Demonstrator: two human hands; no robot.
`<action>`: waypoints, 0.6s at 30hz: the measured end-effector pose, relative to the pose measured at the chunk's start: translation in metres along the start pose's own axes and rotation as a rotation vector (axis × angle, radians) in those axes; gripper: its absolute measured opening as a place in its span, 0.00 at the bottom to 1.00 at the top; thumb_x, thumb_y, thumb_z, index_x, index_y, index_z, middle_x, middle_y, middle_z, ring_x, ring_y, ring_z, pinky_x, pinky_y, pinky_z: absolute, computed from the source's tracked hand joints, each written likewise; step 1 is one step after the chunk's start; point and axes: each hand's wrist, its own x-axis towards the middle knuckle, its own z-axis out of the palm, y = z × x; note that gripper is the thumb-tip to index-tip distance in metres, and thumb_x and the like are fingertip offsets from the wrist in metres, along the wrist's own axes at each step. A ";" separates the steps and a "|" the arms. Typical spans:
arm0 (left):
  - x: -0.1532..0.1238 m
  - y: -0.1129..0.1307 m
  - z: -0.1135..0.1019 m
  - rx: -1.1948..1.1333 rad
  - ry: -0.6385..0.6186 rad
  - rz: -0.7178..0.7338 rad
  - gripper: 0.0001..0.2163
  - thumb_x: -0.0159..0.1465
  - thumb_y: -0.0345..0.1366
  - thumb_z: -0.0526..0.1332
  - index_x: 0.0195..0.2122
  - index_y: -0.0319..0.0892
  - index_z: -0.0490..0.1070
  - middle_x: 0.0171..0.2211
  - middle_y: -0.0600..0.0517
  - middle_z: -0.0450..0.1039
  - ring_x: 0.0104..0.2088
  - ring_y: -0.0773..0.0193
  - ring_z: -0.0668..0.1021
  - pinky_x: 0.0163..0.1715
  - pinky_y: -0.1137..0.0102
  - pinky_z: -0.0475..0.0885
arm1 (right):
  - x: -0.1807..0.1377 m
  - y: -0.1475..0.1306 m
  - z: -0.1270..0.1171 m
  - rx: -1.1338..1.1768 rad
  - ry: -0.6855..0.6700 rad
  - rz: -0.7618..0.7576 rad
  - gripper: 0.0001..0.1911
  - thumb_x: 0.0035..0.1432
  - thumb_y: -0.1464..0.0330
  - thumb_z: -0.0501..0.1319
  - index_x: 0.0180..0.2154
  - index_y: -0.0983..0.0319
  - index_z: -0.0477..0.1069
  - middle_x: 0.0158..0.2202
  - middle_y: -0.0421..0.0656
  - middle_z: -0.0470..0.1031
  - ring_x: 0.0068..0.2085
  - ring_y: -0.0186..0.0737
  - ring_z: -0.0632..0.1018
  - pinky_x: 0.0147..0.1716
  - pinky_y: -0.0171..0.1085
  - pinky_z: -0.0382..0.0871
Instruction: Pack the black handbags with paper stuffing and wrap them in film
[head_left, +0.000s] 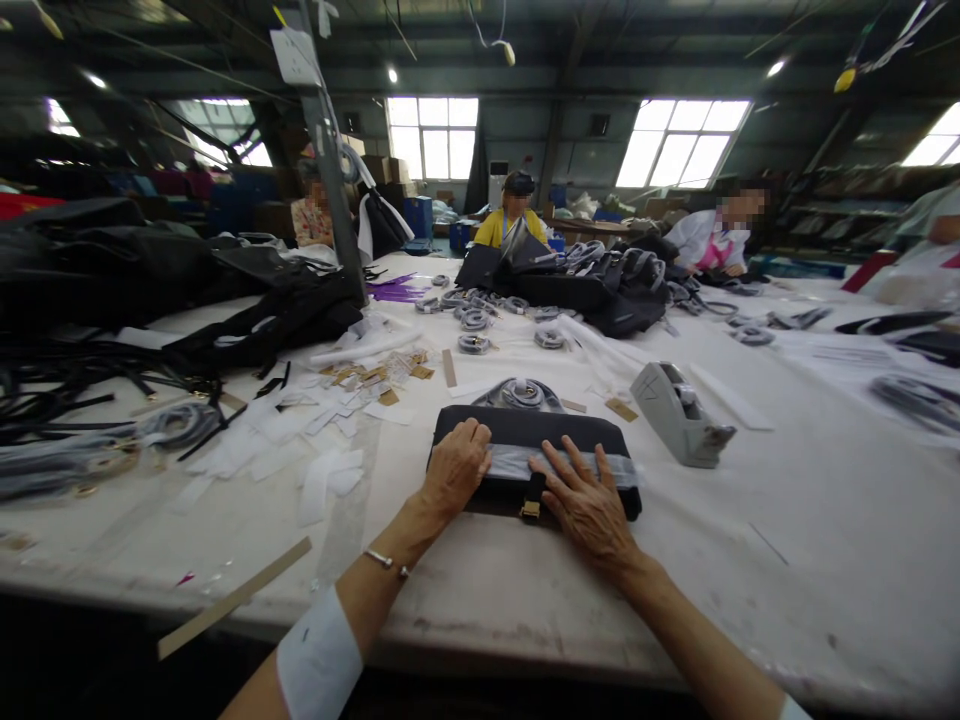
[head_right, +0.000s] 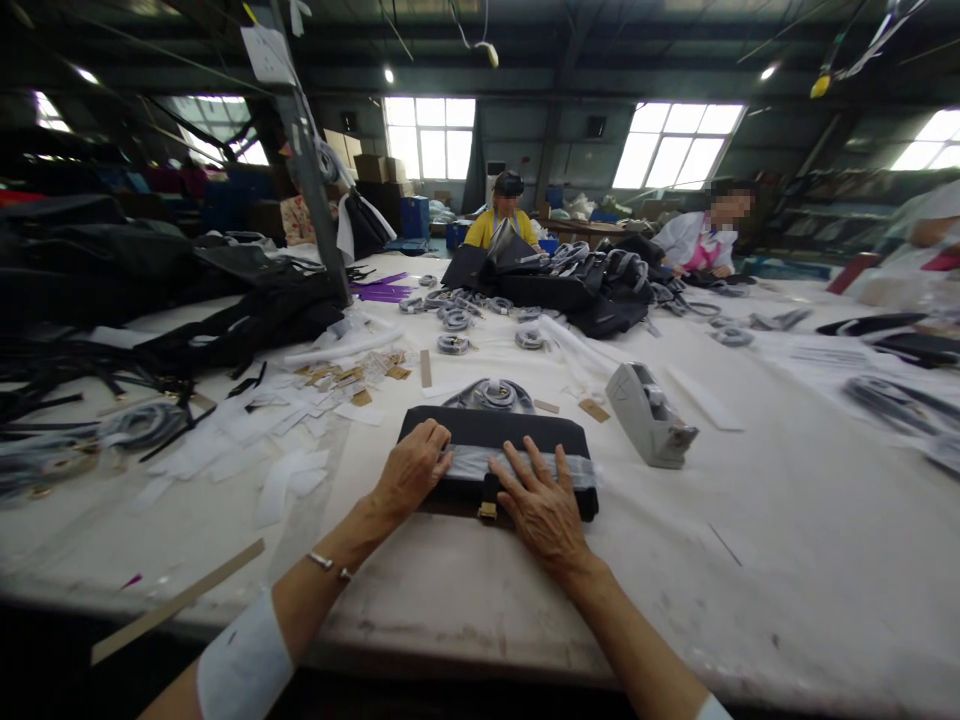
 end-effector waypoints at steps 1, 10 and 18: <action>-0.006 0.006 0.000 0.022 0.080 0.050 0.08 0.66 0.29 0.52 0.41 0.40 0.70 0.41 0.46 0.73 0.42 0.59 0.74 0.44 0.65 0.68 | 0.000 0.000 0.000 0.002 -0.003 -0.002 0.23 0.66 0.66 0.52 0.61 0.50 0.59 0.64 0.39 0.58 0.66 0.51 0.54 0.63 0.61 0.36; -0.045 0.063 0.041 0.184 0.145 0.112 0.21 0.68 0.29 0.44 0.60 0.32 0.59 0.60 0.42 0.63 0.60 0.56 0.65 0.59 0.61 0.61 | -0.001 0.001 0.000 0.000 -0.001 -0.019 0.23 0.66 0.65 0.51 0.61 0.52 0.59 0.64 0.39 0.58 0.66 0.52 0.54 0.62 0.62 0.36; -0.043 0.077 0.032 0.265 0.113 0.034 0.19 0.67 0.29 0.47 0.57 0.34 0.65 0.56 0.42 0.68 0.57 0.56 0.68 0.55 0.59 0.67 | -0.001 0.002 -0.001 0.004 0.012 -0.021 0.24 0.65 0.67 0.50 0.62 0.50 0.58 0.64 0.39 0.59 0.65 0.51 0.55 0.62 0.61 0.37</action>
